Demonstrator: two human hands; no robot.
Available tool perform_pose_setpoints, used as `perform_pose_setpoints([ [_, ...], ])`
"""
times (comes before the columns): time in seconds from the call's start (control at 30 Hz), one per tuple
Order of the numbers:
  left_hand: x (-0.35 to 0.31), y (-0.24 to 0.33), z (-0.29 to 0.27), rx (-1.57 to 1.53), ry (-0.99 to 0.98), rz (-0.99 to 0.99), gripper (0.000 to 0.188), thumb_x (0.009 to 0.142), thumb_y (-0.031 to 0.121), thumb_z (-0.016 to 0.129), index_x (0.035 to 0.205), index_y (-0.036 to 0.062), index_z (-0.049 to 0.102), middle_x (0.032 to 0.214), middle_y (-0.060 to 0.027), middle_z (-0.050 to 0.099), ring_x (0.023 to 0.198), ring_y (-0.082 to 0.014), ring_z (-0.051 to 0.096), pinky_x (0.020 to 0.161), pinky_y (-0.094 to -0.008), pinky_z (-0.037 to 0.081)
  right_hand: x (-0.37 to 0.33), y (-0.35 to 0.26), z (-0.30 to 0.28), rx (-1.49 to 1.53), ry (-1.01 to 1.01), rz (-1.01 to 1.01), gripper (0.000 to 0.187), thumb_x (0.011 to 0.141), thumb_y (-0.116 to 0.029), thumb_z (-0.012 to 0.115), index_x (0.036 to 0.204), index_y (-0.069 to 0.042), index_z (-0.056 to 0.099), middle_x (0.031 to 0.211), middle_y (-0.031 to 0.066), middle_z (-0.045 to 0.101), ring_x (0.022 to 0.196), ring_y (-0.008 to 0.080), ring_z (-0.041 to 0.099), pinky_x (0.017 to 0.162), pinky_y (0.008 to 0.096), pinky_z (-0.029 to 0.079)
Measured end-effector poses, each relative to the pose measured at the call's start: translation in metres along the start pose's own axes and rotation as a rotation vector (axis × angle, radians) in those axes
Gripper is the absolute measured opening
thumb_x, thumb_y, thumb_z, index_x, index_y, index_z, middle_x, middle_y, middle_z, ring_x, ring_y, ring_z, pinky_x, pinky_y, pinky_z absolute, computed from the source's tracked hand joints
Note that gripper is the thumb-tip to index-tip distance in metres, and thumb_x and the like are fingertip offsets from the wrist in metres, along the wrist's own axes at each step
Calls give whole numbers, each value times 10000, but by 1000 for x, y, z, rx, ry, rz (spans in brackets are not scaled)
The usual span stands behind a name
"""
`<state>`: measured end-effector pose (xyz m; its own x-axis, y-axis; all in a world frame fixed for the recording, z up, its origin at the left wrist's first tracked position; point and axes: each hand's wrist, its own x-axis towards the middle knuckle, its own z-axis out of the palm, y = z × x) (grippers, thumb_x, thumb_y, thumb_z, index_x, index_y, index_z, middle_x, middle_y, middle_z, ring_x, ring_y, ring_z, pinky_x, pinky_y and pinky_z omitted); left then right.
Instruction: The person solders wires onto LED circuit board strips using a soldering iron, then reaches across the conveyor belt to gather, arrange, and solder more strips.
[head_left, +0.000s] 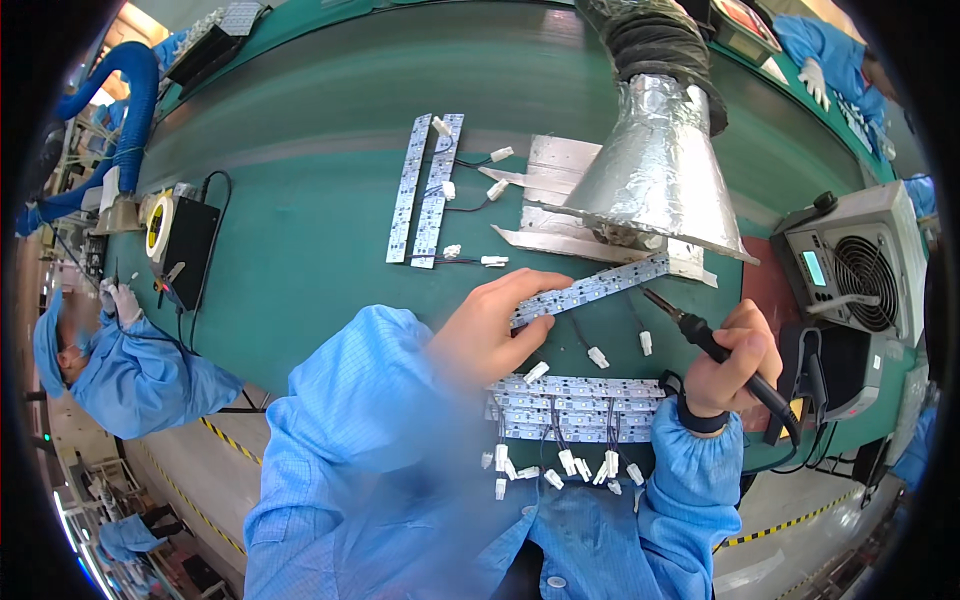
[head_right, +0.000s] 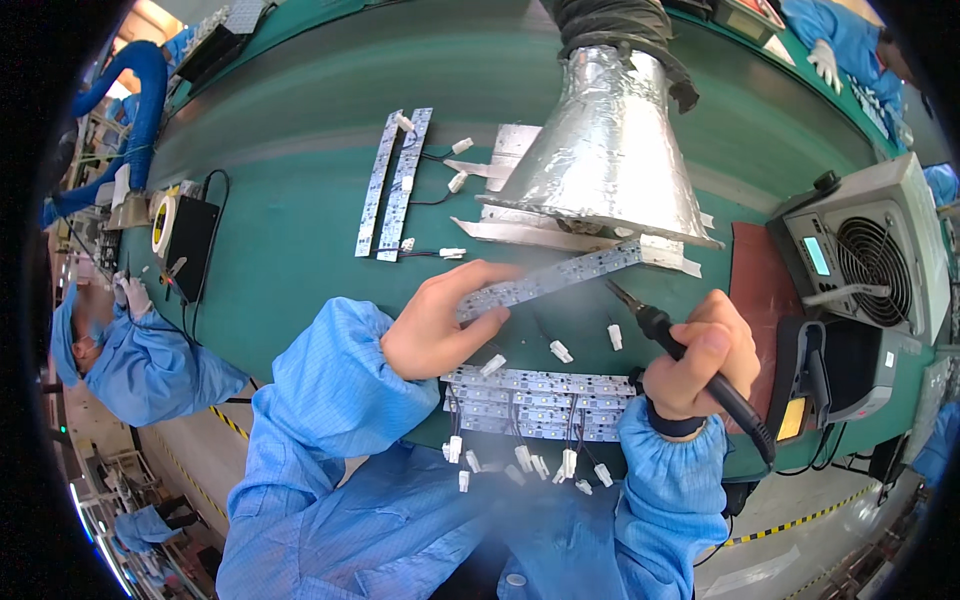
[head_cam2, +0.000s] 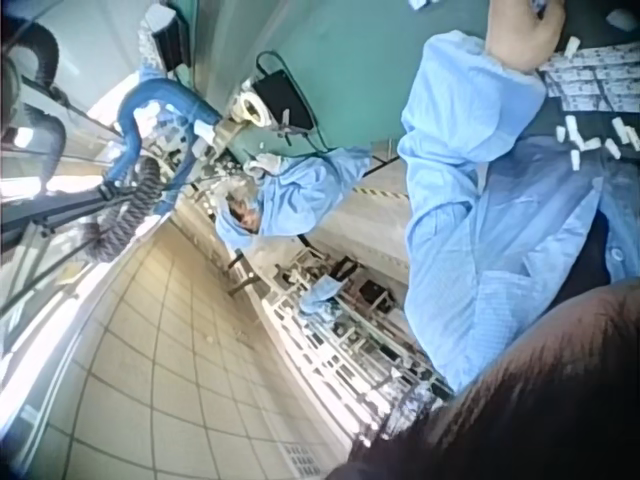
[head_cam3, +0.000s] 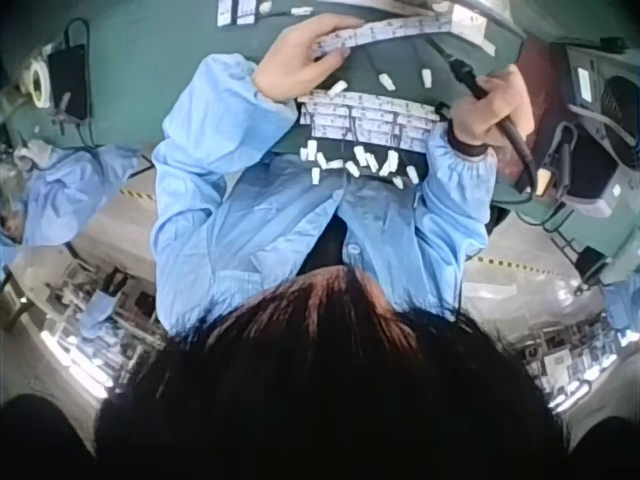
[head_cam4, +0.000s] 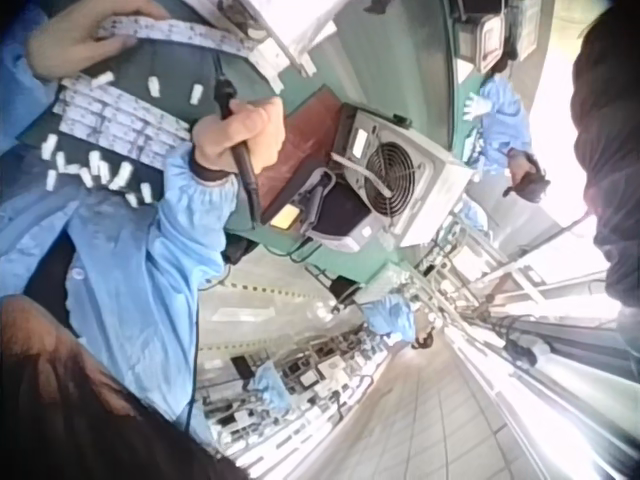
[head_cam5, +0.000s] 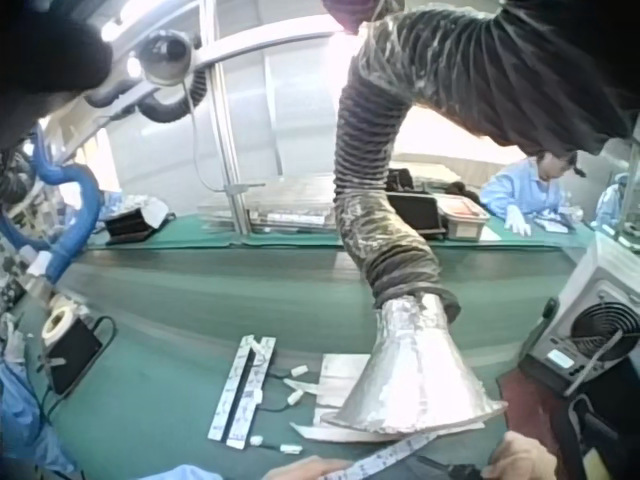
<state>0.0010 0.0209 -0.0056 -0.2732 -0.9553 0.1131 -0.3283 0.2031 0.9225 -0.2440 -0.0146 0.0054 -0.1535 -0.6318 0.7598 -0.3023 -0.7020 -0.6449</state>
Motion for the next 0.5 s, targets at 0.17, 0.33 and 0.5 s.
perform_pose_setpoints([
  [0.17,0,-2,1,20,16,13,359,820,-16,595,1178,-33,573,1059,-178,627,977,-310,620,874,-357,476,-4,1,4,58,-80,-10,374,940,-152,445,609,22,463,509,71,391,468,133,325,459,303,226],
  [0.33,0,2,2,33,11,-9,364,818,-20,595,1181,-32,575,1045,-180,623,964,-310,615,867,-352,473,-4,2,5,37,-116,-43,353,927,-141,450,617,25,475,513,75,419,450,134,348,439,299,221],
  [0.5,1,3,2,33,6,-18,368,819,-21,593,1186,-32,576,1039,-177,621,951,-310,612,861,-349,471,-4,2,6,33,-131,-44,343,921,-136,444,618,21,474,501,74,426,441,131,358,428,297,224],
])
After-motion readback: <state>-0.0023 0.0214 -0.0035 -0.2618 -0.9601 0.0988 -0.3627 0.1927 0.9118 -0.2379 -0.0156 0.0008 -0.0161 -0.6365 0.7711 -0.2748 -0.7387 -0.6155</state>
